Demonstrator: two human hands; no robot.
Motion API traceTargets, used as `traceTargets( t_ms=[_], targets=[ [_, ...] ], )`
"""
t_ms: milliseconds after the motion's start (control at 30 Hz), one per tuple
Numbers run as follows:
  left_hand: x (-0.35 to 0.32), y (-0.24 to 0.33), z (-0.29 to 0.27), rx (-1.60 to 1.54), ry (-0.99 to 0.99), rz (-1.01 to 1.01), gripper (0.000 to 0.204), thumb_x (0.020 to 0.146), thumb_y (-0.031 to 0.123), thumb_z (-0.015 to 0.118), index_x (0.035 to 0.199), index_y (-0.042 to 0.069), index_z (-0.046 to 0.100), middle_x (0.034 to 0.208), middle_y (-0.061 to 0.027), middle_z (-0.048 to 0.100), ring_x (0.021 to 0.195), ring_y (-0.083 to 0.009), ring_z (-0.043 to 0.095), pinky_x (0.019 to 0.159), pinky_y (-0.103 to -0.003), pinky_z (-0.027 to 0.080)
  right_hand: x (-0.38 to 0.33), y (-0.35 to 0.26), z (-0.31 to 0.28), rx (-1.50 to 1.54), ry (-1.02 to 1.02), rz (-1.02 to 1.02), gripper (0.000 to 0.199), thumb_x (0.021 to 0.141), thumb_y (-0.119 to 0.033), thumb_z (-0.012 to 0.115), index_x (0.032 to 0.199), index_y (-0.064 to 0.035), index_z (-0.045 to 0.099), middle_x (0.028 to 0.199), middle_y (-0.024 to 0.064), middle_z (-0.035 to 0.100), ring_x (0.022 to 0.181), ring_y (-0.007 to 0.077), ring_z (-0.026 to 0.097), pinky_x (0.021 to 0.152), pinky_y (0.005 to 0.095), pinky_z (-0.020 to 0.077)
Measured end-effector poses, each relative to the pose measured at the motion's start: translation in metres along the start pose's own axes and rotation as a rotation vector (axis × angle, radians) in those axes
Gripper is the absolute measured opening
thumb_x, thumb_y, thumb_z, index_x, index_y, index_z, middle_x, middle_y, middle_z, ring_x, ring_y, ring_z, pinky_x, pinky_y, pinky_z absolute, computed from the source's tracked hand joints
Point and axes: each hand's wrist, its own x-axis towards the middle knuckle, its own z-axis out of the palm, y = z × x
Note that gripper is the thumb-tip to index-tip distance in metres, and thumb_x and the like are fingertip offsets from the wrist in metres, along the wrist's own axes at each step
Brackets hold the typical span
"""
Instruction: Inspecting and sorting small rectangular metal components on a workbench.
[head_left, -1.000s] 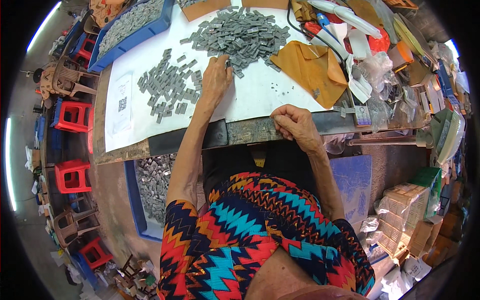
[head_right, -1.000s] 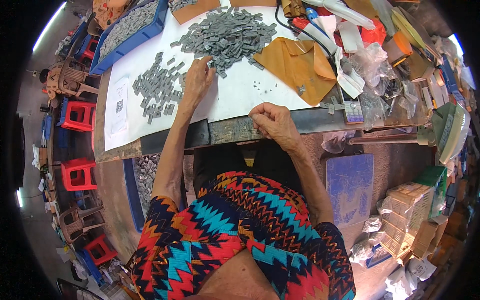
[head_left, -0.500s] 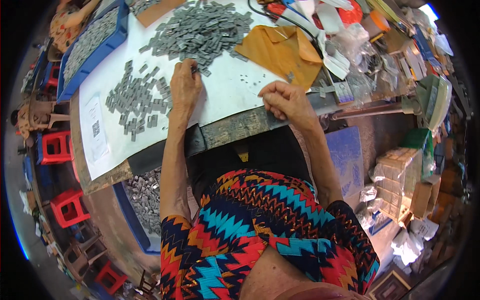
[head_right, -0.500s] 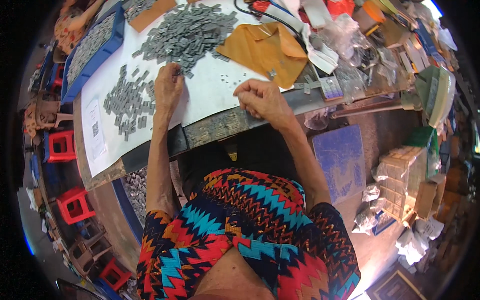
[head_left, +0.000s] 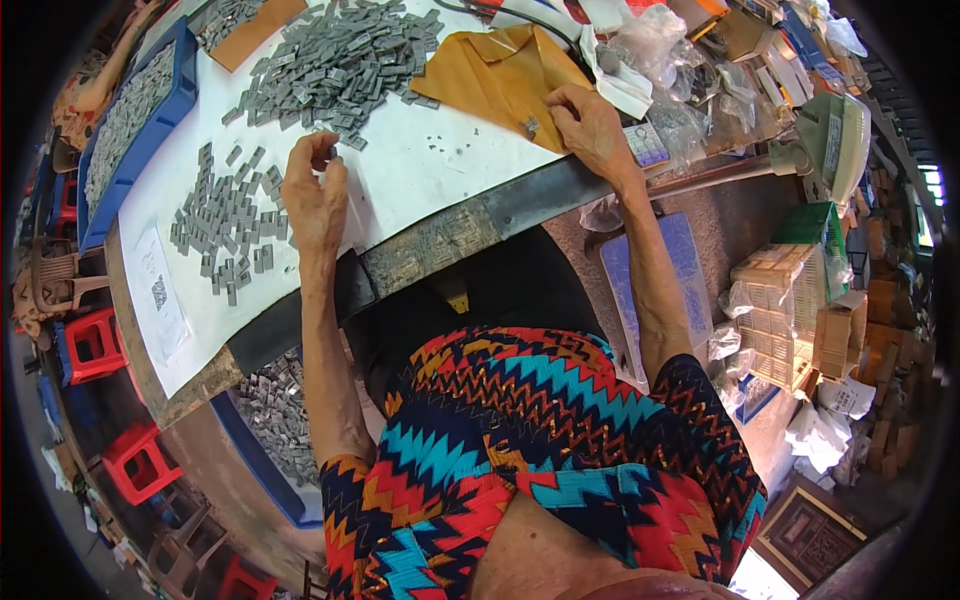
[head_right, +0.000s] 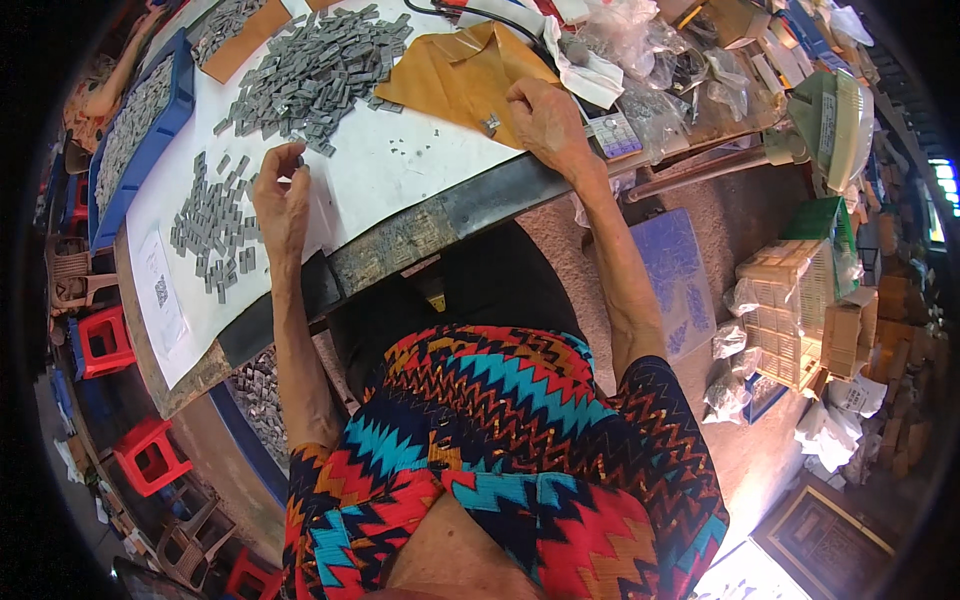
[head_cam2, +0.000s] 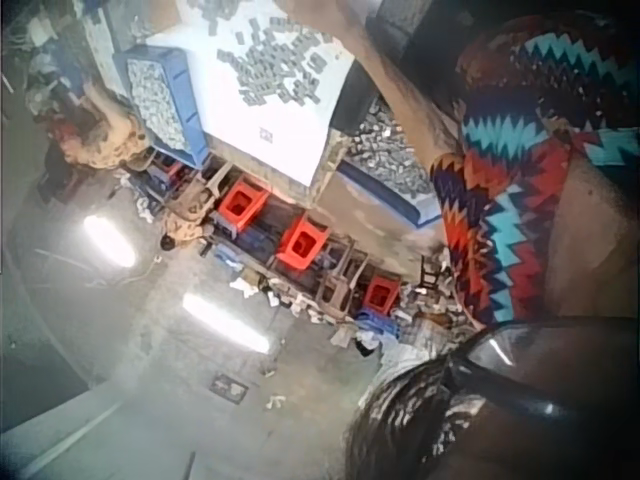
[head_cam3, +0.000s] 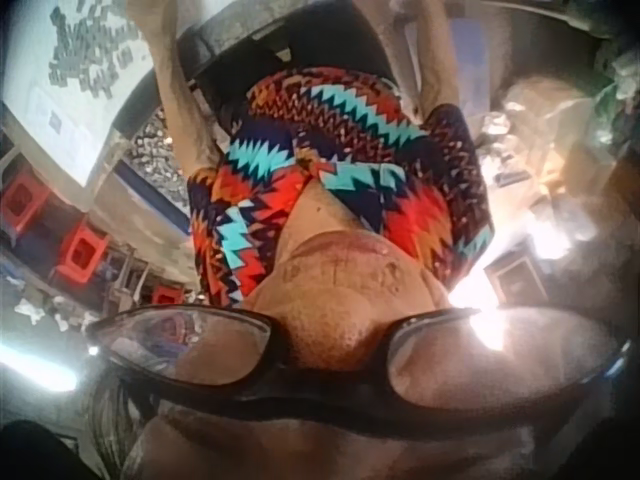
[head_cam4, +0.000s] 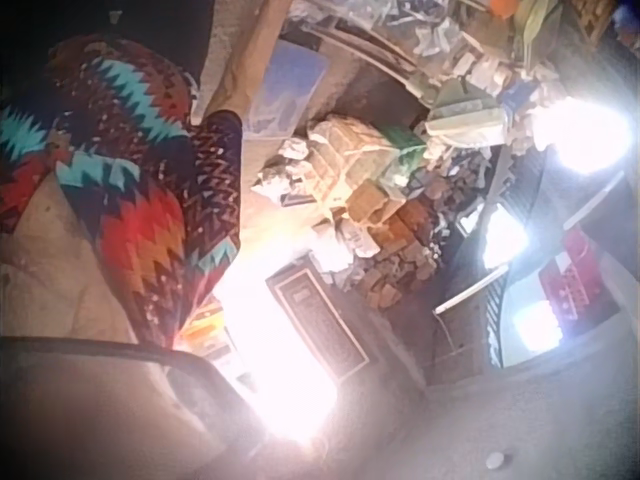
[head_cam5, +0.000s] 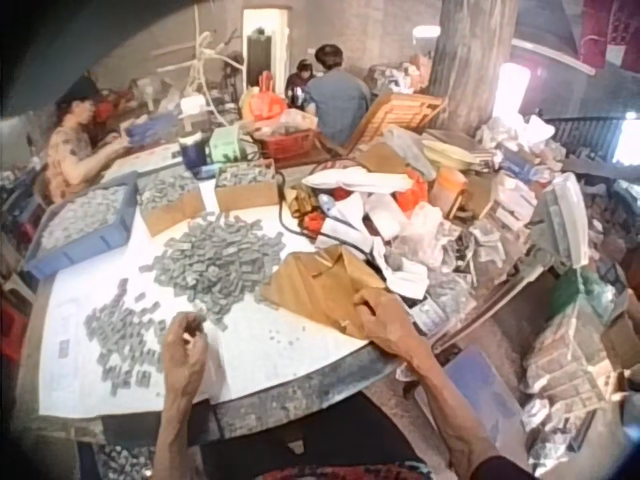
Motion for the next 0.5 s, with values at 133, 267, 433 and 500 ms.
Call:
traceTargets(
  t_ms=[133, 267, 433, 500],
  targets=[
    [-0.013, 0.011, -0.008, -0.328, -0.016, -0.196, 0.022, 0.076, 0.004, 0.052, 0.097, 0.002, 0.058, 0.079, -0.0025, 0.055, 0.073, -0.01, 0.054, 0.065, -0.024, 0.044, -0.004, -0.009, 0.0, 0.148, -0.151, 0.127, 0.016, 0.08, -0.012, 0.053, 0.089, 0.0008, 0.058, 0.07, 0.0068, 0.06, 0.058, 0.0124, 0.054, 0.053, 0.0252, 0.0437],
    [-0.028, 0.026, -0.009, -0.757, -0.069, -0.363, 0.024, 0.078, 0.002, 0.052, 0.101, -0.002, 0.054, 0.084, -0.0064, 0.056, 0.076, -0.0137, 0.057, 0.065, -0.025, 0.047, -0.004, -0.005, 0.006, 0.108, -0.172, 0.074, 0.016, 0.079, -0.012, 0.055, 0.091, -0.0001, 0.057, 0.071, 0.007, 0.06, 0.059, 0.0137, 0.054, 0.055, 0.0259, 0.0446],
    [-0.04, 0.037, -0.009, -0.967, -0.116, -0.499, 0.027, 0.079, 0.0, 0.051, 0.105, -0.004, 0.051, 0.09, -0.01, 0.056, 0.077, -0.0159, 0.059, 0.067, -0.025, 0.05, -0.002, -0.003, 0.011, -0.058, -0.114, -0.092, 0.016, 0.079, -0.012, 0.054, 0.09, -0.0012, 0.056, 0.071, 0.01, 0.058, 0.062, 0.0191, 0.056, 0.059, 0.0291, 0.0454],
    [-0.044, 0.038, -0.008, -1.045, -0.132, -0.531, 0.027, 0.079, 0.0, 0.051, 0.106, -0.004, 0.05, 0.09, -0.0105, 0.056, 0.077, -0.0159, 0.059, 0.067, -0.025, 0.05, 0.0, -0.003, 0.011, -0.06, -0.133, -0.085, 0.015, 0.078, -0.013, 0.054, 0.088, -0.0013, 0.054, 0.072, 0.0119, 0.058, 0.066, 0.0221, 0.056, 0.062, 0.0306, 0.0451]
  ],
)
